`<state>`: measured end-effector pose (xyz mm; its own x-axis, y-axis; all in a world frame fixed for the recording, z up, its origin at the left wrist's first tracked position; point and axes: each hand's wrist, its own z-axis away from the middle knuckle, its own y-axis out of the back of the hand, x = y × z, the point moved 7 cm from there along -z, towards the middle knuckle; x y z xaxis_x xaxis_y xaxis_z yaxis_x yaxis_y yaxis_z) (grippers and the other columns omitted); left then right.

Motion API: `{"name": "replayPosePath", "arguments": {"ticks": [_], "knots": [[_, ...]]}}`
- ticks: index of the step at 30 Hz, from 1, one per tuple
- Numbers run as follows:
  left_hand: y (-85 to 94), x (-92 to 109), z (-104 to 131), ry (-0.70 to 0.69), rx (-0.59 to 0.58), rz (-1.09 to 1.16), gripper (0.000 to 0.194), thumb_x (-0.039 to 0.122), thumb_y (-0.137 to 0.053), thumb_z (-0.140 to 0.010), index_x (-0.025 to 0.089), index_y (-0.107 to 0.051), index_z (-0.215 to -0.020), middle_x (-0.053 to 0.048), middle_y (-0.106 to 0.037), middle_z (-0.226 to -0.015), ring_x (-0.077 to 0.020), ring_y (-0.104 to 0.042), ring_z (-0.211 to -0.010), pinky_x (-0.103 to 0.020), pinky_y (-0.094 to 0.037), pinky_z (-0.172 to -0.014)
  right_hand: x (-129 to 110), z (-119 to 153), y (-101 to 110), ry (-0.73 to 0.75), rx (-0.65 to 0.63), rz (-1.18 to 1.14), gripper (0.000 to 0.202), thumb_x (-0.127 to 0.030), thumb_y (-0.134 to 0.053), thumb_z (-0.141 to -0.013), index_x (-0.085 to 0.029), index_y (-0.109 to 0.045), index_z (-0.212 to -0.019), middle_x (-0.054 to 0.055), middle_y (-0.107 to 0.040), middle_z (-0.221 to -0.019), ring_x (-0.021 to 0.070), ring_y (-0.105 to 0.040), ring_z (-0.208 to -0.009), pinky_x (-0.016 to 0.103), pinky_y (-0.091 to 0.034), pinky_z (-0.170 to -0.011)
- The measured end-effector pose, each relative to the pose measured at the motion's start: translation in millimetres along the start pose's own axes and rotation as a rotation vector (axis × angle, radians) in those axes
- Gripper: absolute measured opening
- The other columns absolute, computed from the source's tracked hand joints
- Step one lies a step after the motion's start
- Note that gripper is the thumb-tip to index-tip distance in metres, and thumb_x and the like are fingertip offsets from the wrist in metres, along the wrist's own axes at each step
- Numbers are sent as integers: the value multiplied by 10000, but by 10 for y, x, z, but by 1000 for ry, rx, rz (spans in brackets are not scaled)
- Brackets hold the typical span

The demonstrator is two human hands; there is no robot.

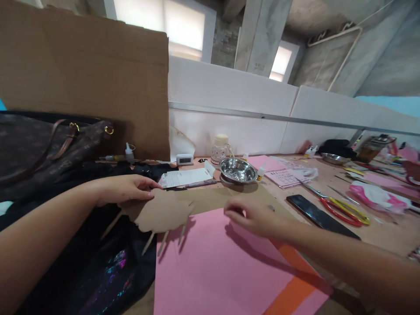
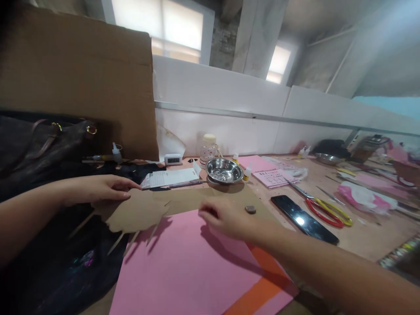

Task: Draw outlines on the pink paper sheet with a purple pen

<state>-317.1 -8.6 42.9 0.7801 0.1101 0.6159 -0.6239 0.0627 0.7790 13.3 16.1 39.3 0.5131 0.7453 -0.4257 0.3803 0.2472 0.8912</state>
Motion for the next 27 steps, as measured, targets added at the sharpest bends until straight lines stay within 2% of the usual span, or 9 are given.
{"name": "replayPosePath", "arguments": {"ticks": [2,4,8,12,15,18,20,23,27], "knots": [[-11,-68,4,45,-49,-158,323,464,-781,-960,173,-767,-1098,-44,-786,-1003,-218,-756,-869,-384,-648,-793,37,-170,168,-29,64,10,157,-208,-596,-1001,-216,-746,-1047,79,-801,-1036,214,-708,-872,321,-516,-742],[36,-70,37,73,28,-307,320,450,-701,-1031,146,-736,-1121,-37,-746,-1080,-220,-736,-924,-402,-638,-853,33,-274,264,-40,93,-1,169,-204,-604,-1000,-223,-752,-1080,84,-803,-1090,223,-722,-930,330,-533,-775],[-81,357,252,-23,269,-468,436,505,-652,-1040,152,-689,-1293,-71,-674,-1342,-328,-671,-1205,-505,-570,-1043,-42,-217,282,-7,89,0,194,-286,-599,-1033,-252,-733,-1170,53,-791,-1038,214,-718,-900,329,-533,-750],[-749,1014,531,-190,163,-490,476,538,-696,-957,234,-724,-1322,-78,-757,-1247,-352,-719,-1143,-474,-558,-990,26,-13,235,2,98,96,227,-307,-629,-1024,-282,-687,-1242,36,-777,-975,210,-687,-818,333,-501,-707],[-1215,1258,704,-235,39,-506,666,553,-818,-843,204,-688,-1395,-145,-734,-1295,-393,-722,-1091,-507,-566,-958,162,103,175,-26,170,82,139,-303,-612,-1015,-246,-674,-1125,35,-733,-883,203,-634,-742,331,-469,-665],[-1415,1197,745,-202,-19,-537,973,549,-926,-717,105,-592,-1516,-264,-673,-1376,-507,-634,-1242,-598,-535,-1011,320,192,85,-61,306,-219,110,-329,-553,-1024,-240,-613,-1002,11,-659,-830,183,-591,-702,317,-474,-632],[-1447,1084,703,-185,-39,-540,989,606,-926,-696,109,-618,-1494,-287,-651,-1383,-537,-592,-1280,-630,-516,-1023,439,215,-28,-118,321,-486,122,-364,-528,-1032,-253,-578,-1030,-31,-586,-778,164,-547,-642,292,-459,-571],[-1445,952,617,-176,-53,-506,970,712,-898,-670,184,-663,-1450,-242,-619,-1410,-489,-633,-1197,-581,-537,-976,543,208,-152,-205,281,-709,155,-409,-542,-1033,-265,-556,-1089,-75,-509,-707,150,-500,-586,259,-414,-502],[-1451,912,579,-149,-51,-435,910,639,-903,-666,222,-674,-1442,-202,-634,-1367,-432,-688,-1031,-517,-553,-859,518,205,-97,-181,308,-775,143,-398,-562,-1036,-258,-560,-1063,-82,-508,-678,141,-505,-588,250,-428,-508]]}}
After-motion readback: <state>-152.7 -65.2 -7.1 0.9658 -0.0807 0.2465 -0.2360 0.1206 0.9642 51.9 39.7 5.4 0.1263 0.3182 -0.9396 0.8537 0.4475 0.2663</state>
